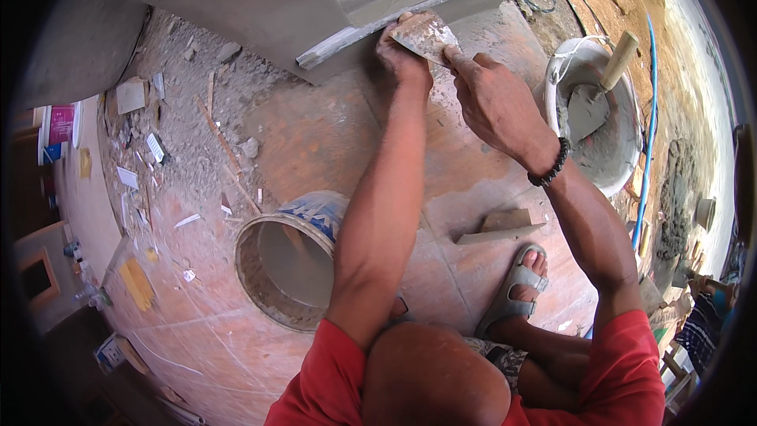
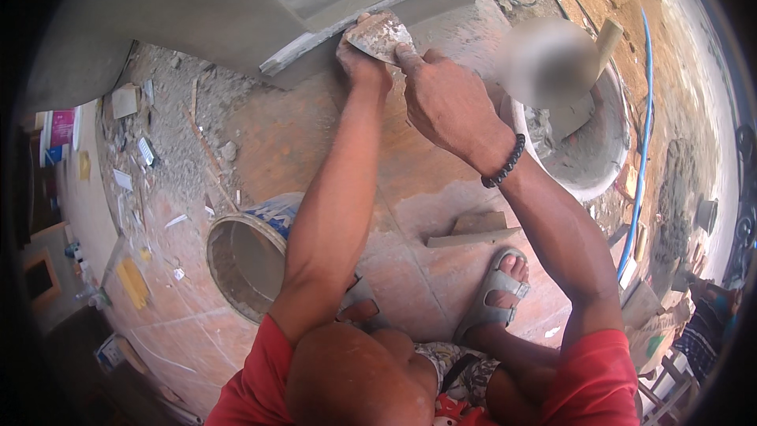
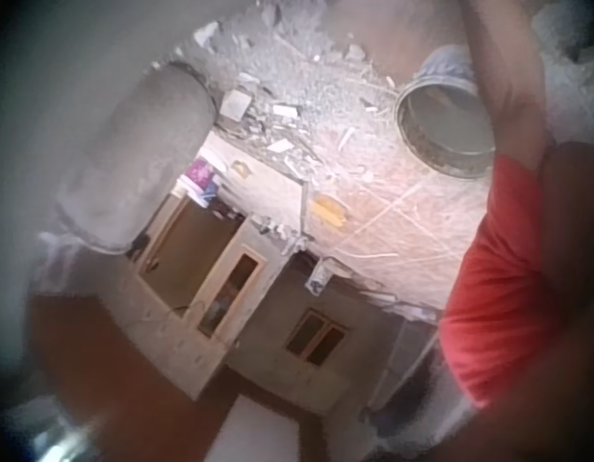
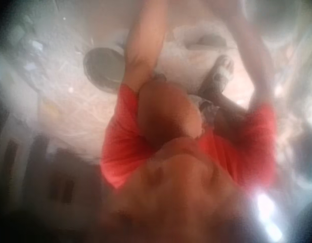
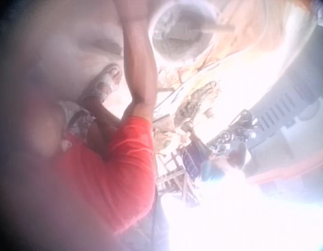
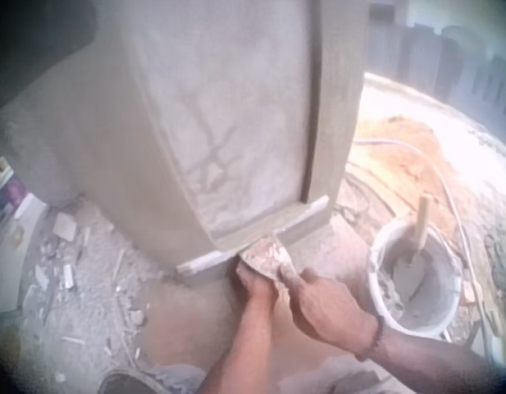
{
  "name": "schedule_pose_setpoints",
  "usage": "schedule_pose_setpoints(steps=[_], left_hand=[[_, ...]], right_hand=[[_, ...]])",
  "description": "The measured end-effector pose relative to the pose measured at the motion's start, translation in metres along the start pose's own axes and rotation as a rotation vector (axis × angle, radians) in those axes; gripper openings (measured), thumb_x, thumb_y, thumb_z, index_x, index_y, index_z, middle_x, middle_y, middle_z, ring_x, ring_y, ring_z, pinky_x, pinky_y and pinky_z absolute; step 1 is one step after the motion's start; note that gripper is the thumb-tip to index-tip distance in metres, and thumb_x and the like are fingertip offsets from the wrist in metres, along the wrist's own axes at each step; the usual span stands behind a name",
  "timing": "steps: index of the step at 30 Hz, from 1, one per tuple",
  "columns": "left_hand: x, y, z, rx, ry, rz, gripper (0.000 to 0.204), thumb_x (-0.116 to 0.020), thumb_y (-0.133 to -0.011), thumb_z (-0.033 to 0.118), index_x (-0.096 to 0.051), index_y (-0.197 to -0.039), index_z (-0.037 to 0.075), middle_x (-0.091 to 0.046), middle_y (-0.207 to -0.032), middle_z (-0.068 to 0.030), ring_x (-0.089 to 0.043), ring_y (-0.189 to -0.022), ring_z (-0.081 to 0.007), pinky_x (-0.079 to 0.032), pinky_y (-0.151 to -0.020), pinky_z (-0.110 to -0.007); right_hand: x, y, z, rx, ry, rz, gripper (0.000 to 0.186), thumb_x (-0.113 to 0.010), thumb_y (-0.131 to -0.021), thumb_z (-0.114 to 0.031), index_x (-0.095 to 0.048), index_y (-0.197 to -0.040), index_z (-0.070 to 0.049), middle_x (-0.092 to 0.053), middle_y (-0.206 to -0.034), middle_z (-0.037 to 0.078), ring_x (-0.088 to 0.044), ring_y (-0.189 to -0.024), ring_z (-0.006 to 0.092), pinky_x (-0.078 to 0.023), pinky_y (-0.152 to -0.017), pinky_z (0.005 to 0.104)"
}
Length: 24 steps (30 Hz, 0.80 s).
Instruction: The person applies wet cement to the base of a wall using a trowel and a straight metal guide. They repeatedly scoop cement from a bucket, spread it along the wall edge, and smooth the surface with the guide and a wooden float.
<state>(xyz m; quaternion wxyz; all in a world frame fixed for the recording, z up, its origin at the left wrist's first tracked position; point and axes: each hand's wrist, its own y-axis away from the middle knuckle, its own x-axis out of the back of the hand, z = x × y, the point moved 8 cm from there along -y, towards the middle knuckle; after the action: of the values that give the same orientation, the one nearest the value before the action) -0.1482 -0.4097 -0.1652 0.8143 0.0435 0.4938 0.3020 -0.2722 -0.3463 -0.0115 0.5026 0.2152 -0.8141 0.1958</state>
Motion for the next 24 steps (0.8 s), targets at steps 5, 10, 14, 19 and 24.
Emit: schedule_pose_setpoints(steps=[5, 10, 14, 19, 24], left_hand=[[-0.011, 0.011, 0.015, -0.233, -0.536, -0.008, 0.025, -0.060, -0.093, 0.029, -0.065, -0.098, 0.004, -0.068, -0.081, -0.0041, -0.055, -0.060, -0.0109, -0.040, -0.058, -0.027], [-0.012, 0.012, 0.016, -0.222, -0.536, 0.002, 0.026, -0.062, -0.092, 0.030, -0.065, -0.094, 0.004, -0.068, -0.081, -0.0049, -0.055, -0.059, -0.0109, -0.040, -0.058, -0.026], [-0.012, 0.013, 0.015, -0.220, -0.521, -0.009, 0.027, -0.063, -0.091, 0.031, -0.064, -0.094, 0.004, -0.069, -0.082, -0.0050, -0.055, -0.059, -0.0109, -0.039, -0.057, -0.026], [-0.009, 0.012, 0.016, -0.200, -0.523, 0.004, 0.027, -0.063, -0.091, 0.031, -0.065, -0.094, 0.004, -0.069, -0.082, -0.0055, -0.055, -0.059, -0.0109, -0.039, -0.057, -0.025], [-0.012, 0.012, 0.017, -0.231, -0.518, -0.012, 0.028, -0.063, -0.091, 0.031, -0.064, -0.095, 0.003, -0.069, -0.082, -0.0056, -0.055, -0.059, -0.0108, -0.039, -0.057, -0.025]], right_hand=[[0.023, -0.007, 0.035, -0.089, 0.058, 0.131, 0.039, -0.049, -0.087, -0.008, -0.054, -0.125, -0.007, -0.060, -0.086, 0.023, -0.062, -0.074, 0.0410, -0.050, -0.067, 0.0483], [0.019, -0.029, 0.058, -0.079, 0.103, 0.169, 0.038, -0.048, -0.088, -0.008, -0.054, -0.126, -0.008, -0.060, -0.086, 0.024, -0.061, -0.076, 0.0409, -0.049, -0.069, 0.0475], [0.015, -0.034, 0.061, -0.043, 0.097, 0.121, 0.039, -0.047, -0.089, -0.006, -0.054, -0.127, -0.007, -0.060, -0.082, 0.023, -0.060, -0.075, 0.0392, -0.047, -0.070, 0.0469], [0.030, -0.022, 0.052, 0.019, 0.095, -0.002, 0.041, -0.047, -0.084, -0.005, -0.056, -0.124, -0.007, -0.062, -0.083, 0.024, -0.062, -0.078, 0.0406, -0.049, -0.070, 0.0488], [0.037, -0.015, 0.051, 0.025, 0.073, 0.075, 0.040, -0.045, -0.087, -0.006, -0.055, -0.126, -0.009, -0.061, -0.086, 0.022, -0.062, -0.080, 0.0394, -0.049, -0.070, 0.0471]])
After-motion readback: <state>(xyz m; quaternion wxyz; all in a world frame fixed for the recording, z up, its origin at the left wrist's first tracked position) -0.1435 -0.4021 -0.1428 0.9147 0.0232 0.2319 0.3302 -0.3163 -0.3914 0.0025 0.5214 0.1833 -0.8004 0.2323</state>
